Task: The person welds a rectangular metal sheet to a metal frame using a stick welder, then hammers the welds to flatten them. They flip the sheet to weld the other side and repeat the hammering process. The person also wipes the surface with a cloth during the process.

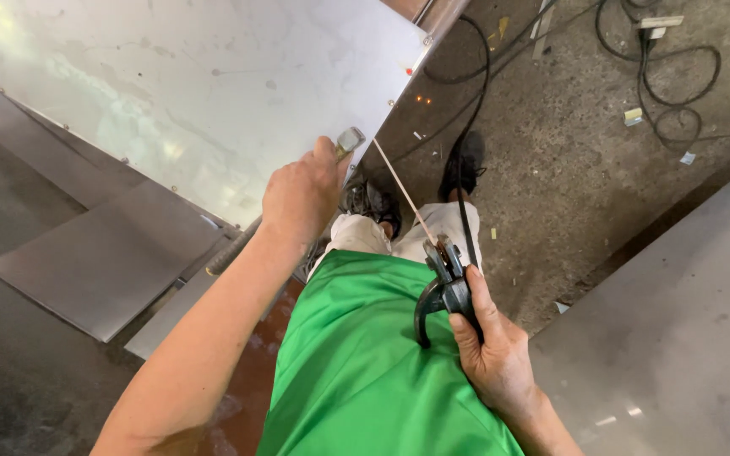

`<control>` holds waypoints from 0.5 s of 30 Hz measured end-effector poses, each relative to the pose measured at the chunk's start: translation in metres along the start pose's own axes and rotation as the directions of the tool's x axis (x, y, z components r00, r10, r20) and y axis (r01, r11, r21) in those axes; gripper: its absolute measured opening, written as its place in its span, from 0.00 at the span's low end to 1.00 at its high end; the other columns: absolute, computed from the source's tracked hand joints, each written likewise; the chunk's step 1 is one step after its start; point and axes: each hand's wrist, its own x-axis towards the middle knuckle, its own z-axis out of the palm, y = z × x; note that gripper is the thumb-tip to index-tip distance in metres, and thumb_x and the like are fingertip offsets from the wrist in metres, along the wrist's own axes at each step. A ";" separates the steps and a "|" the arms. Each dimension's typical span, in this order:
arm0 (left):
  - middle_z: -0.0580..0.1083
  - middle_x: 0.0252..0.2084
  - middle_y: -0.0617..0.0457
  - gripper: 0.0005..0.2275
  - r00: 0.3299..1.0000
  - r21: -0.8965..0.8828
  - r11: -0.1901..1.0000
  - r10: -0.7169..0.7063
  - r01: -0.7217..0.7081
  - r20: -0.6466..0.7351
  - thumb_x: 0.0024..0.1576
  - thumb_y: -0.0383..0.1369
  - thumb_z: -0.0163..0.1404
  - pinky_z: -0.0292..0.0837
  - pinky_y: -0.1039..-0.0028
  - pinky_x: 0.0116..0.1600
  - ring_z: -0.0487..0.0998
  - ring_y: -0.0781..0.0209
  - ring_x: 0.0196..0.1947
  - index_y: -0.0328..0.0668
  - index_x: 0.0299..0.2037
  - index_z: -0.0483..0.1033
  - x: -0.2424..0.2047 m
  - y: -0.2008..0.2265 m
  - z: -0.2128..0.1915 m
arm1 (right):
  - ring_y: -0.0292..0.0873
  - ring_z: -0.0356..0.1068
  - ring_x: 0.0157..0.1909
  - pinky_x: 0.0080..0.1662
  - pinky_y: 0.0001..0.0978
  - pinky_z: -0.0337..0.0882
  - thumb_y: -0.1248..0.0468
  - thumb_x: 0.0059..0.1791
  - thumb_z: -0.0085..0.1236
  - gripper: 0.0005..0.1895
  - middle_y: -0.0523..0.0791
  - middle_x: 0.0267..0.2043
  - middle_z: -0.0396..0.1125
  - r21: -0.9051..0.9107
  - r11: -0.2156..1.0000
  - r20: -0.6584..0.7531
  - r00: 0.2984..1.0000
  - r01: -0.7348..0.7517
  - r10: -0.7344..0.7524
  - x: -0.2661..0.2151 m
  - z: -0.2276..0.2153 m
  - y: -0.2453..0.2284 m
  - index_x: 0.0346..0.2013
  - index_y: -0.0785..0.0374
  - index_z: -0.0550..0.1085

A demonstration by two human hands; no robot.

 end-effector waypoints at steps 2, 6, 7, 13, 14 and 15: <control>0.76 0.27 0.38 0.17 1.000 0.008 1.000 -0.004 0.004 0.000 0.68 0.44 0.44 0.73 0.48 0.31 0.78 0.34 0.27 0.36 0.39 0.62 -0.001 0.001 -0.001 | 0.46 0.79 0.43 0.45 0.34 0.76 0.60 0.53 0.56 0.33 0.55 0.45 0.75 -0.002 0.996 0.032 0.996 -0.088 0.088 -0.001 0.002 0.002 0.71 0.63 0.60; 0.76 0.27 0.39 0.16 1.000 0.015 1.000 0.000 0.000 -0.001 0.68 0.44 0.43 0.73 0.48 0.31 0.78 0.35 0.27 0.36 0.39 0.62 -0.001 0.002 -0.003 | 0.47 0.79 0.46 0.46 0.34 0.75 0.61 0.54 0.55 0.32 0.56 0.48 0.75 0.033 0.999 0.016 0.999 -0.029 0.029 0.002 0.001 0.000 0.72 0.62 0.60; 0.76 0.27 0.39 0.16 1.000 -0.001 1.000 0.004 -0.004 -0.007 0.68 0.43 0.43 0.73 0.49 0.31 0.78 0.35 0.27 0.36 0.39 0.62 -0.001 0.001 -0.003 | 0.47 0.79 0.45 0.46 0.34 0.75 0.61 0.54 0.55 0.32 0.56 0.48 0.75 0.022 1.000 0.012 1.000 -0.017 0.017 0.002 0.001 0.000 0.72 0.63 0.60; 0.76 0.27 0.40 0.15 1.000 0.001 1.000 -0.012 0.012 0.020 0.67 0.43 0.43 0.74 0.49 0.32 0.79 0.35 0.27 0.37 0.39 0.62 0.000 0.003 -0.003 | 0.46 0.78 0.36 0.40 0.35 0.75 0.61 0.52 0.56 0.33 0.55 0.38 0.75 -0.027 0.988 0.047 0.987 -0.153 0.154 0.004 -0.001 -0.001 0.72 0.60 0.60; 0.76 0.27 0.39 0.15 1.000 0.008 1.000 -0.011 0.011 0.025 0.67 0.43 0.43 0.74 0.49 0.32 0.79 0.35 0.27 0.37 0.39 0.62 0.000 0.003 -0.003 | 0.46 0.78 0.36 0.40 0.35 0.75 0.61 0.52 0.56 0.33 0.54 0.38 0.75 -0.028 0.989 0.045 0.989 -0.143 0.144 0.004 -0.001 -0.002 0.72 0.61 0.60; 0.76 0.27 0.39 0.15 1.000 0.008 1.000 -0.012 0.012 0.026 0.67 0.43 0.43 0.74 0.49 0.32 0.79 0.35 0.27 0.37 0.39 0.62 0.000 0.003 -0.003 | 0.46 0.78 0.36 0.40 0.35 0.75 0.61 0.52 0.56 0.33 0.54 0.38 0.75 -0.029 0.989 0.046 0.988 -0.143 0.145 0.004 -0.001 -0.002 0.72 0.61 0.60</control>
